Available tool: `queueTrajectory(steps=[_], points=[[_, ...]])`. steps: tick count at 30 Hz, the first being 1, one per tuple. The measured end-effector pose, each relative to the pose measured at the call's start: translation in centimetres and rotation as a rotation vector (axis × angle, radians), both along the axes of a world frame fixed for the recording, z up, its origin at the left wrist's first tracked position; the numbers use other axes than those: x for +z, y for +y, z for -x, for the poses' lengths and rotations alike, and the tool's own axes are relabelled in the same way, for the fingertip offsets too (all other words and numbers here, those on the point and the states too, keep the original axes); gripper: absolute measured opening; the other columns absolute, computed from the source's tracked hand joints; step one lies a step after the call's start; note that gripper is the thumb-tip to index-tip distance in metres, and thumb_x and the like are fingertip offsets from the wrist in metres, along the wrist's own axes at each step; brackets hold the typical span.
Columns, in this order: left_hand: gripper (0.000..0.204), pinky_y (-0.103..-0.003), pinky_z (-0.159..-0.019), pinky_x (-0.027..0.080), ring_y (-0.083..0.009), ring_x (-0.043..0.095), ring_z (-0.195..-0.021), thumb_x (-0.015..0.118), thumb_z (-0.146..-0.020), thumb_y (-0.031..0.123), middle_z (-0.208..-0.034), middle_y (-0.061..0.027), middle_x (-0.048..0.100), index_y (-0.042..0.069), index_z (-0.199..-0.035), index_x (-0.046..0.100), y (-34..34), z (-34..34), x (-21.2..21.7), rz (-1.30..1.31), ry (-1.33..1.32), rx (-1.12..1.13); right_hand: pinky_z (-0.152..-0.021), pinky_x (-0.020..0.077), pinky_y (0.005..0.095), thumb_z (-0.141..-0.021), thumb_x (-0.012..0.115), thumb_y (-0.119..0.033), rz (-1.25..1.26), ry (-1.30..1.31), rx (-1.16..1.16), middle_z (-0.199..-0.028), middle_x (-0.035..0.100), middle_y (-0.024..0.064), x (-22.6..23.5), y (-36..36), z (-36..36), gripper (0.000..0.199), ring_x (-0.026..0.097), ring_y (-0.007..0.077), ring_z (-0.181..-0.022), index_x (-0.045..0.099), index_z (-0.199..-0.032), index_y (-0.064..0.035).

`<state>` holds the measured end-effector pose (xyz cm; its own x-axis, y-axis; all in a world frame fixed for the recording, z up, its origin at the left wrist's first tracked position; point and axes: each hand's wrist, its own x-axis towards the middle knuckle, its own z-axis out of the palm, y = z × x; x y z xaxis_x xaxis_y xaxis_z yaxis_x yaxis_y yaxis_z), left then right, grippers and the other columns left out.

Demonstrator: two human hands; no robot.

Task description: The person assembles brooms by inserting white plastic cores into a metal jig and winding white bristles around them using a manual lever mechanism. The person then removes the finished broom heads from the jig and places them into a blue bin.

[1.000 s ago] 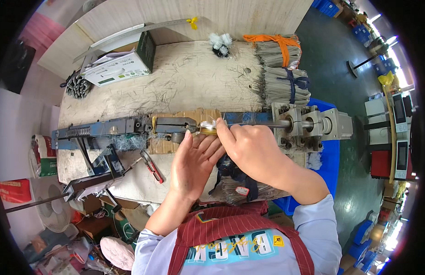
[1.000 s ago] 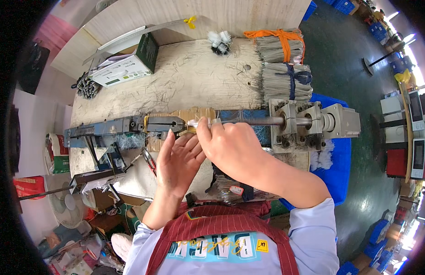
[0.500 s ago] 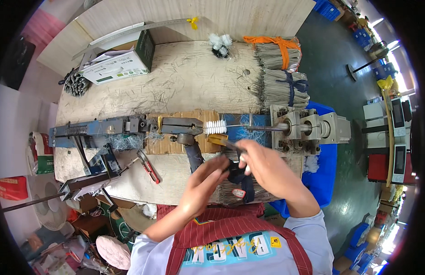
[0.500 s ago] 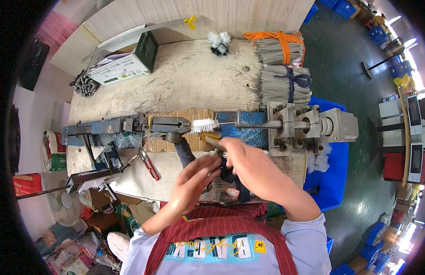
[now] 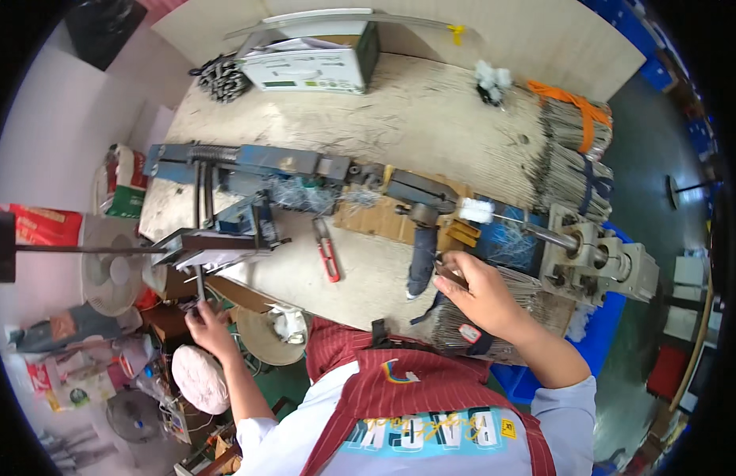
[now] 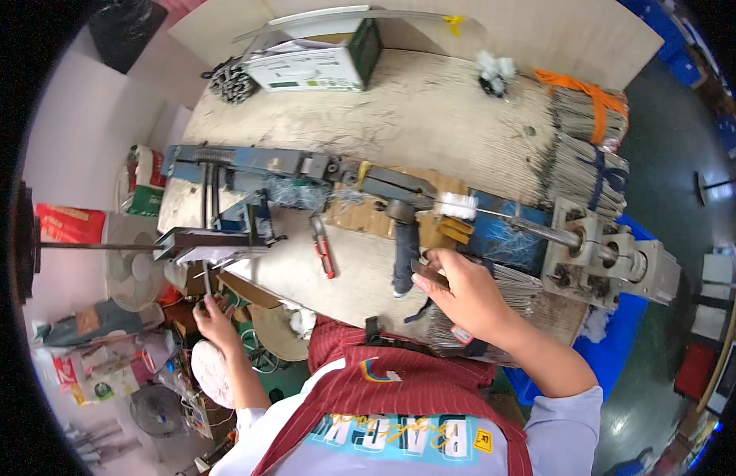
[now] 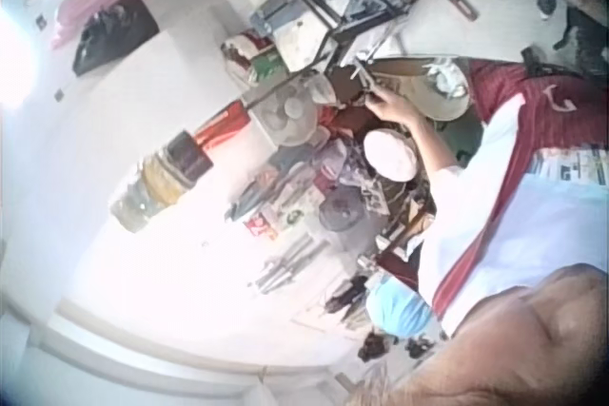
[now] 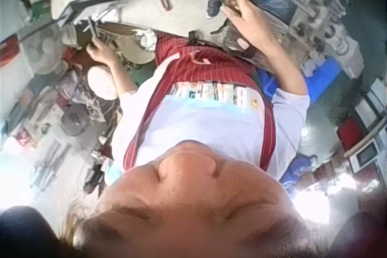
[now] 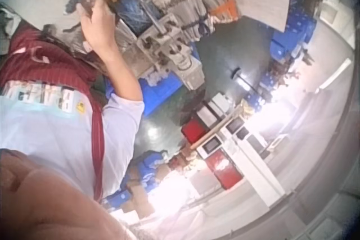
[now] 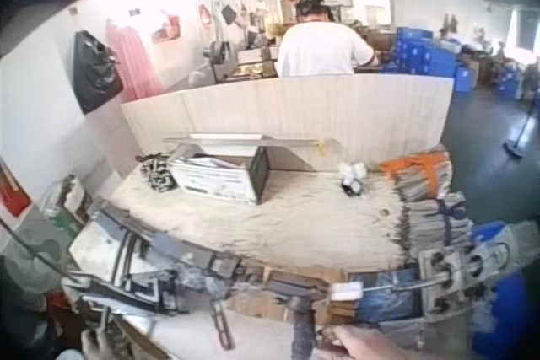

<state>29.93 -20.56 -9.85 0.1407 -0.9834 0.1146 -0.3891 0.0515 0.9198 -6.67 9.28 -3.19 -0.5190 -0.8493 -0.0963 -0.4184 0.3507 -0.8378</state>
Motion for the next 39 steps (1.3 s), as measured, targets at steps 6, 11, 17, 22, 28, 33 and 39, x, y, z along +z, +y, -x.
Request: queueTrajectory(steps=[6,11,17,22,28,33,39], points=[[0.016,-0.026,-0.057,0.054,-0.0134,0.066,-0.069,0.062,-0.095,0.011,-0.079,-0.0079,0.065,-0.001,-0.098,0.051,5.4,6.4,1.7,-0.067,0.041,-0.25,-0.071,0.0517,0.0353,-0.086,0.067,-0.02,0.07,-0.546,-0.08,-0.089,0.068,0.0189,-2.8,-3.9,-1.7,0.033,0.067,0.0241,-0.08,0.051,-0.102,0.0042],[0.018,-0.023,-0.047,0.047,-0.0082,0.053,-0.055,0.06,-0.095,0.013,-0.076,-0.0046,0.059,0.0,-0.103,0.051,7.4,4.4,5.2,0.003,-0.181,-0.176,-0.066,0.0512,0.0406,-0.083,0.069,-0.021,-0.059,-0.334,-0.169,-0.078,0.065,0.0218,-2.0,-2.8,-2.6,0.041,0.067,0.0333,-0.073,0.046,-0.105,0.0048],[0.003,-0.023,-0.051,0.049,-0.0107,0.062,-0.057,0.059,-0.091,-0.002,-0.069,-0.0073,0.064,-0.005,-0.092,0.059,9.1,10.5,7.2,0.081,-0.301,-0.665,-0.062,0.0479,0.0423,-0.082,0.072,-0.023,-0.208,-0.35,-0.128,-0.075,0.059,0.0237,1.8,-0.4,-1.3,0.045,0.062,0.04,-0.068,0.044,-0.103,0.0045],[0.005,-0.025,-0.054,0.052,-0.0149,0.069,-0.059,0.063,-0.087,-0.004,-0.071,-0.0103,0.068,-0.003,-0.093,0.061,9.9,14.3,6.9,0.04,-0.25,-0.973,-0.061,0.0472,0.0412,-0.083,0.073,-0.023,-0.193,-0.384,-0.135,-0.073,0.057,0.0199,1.6,0.0,-1.4,0.044,0.058,0.0348,-0.063,0.043,-0.104,0.0032],[0.012,-0.028,-0.049,0.048,-0.0157,0.062,-0.054,0.069,-0.086,0.004,-0.073,-0.0103,0.066,0.001,-0.096,0.062,10.8,13.9,4.9,-0.042,-0.221,-1.045,-0.06,0.0471,0.0413,-0.083,0.073,-0.023,-0.273,-0.328,-0.155,-0.072,0.057,0.019,2.3,-0.6,-1.3,0.041,0.057,0.0334,-0.062,0.045,-0.1,0.0025],[0.011,-0.027,-0.049,0.046,-0.0113,0.059,-0.054,0.062,-0.093,0.008,-0.07,-0.0076,0.064,-0.002,-0.098,0.06,10.4,10.4,3.9,-0.231,-0.159,-0.782,-0.061,0.0481,0.0399,-0.083,0.074,-0.025,-0.233,-0.086,-0.082,-0.073,0.061,0.0192,3.7,-0.8,-0.7,0.038,0.062,0.0333,-0.065,0.05,-0.097,0.0014],[0.019,-0.024,-0.049,0.046,-0.0099,0.057,-0.054,0.065,-0.092,0.011,-0.069,-0.0046,0.058,-0.002,-0.094,0.052,10.0,6.4,2.5,-0.322,0.004,-0.321,-0.068,0.0496,0.0413,-0.084,0.073,-0.018,-0.234,0.532,-0.085,-0.089,0.065,0.019,6.0,-1.1,-1.6,0.035,0.065,0.0347,-0.078,0.056,-0.106,0.0026]])
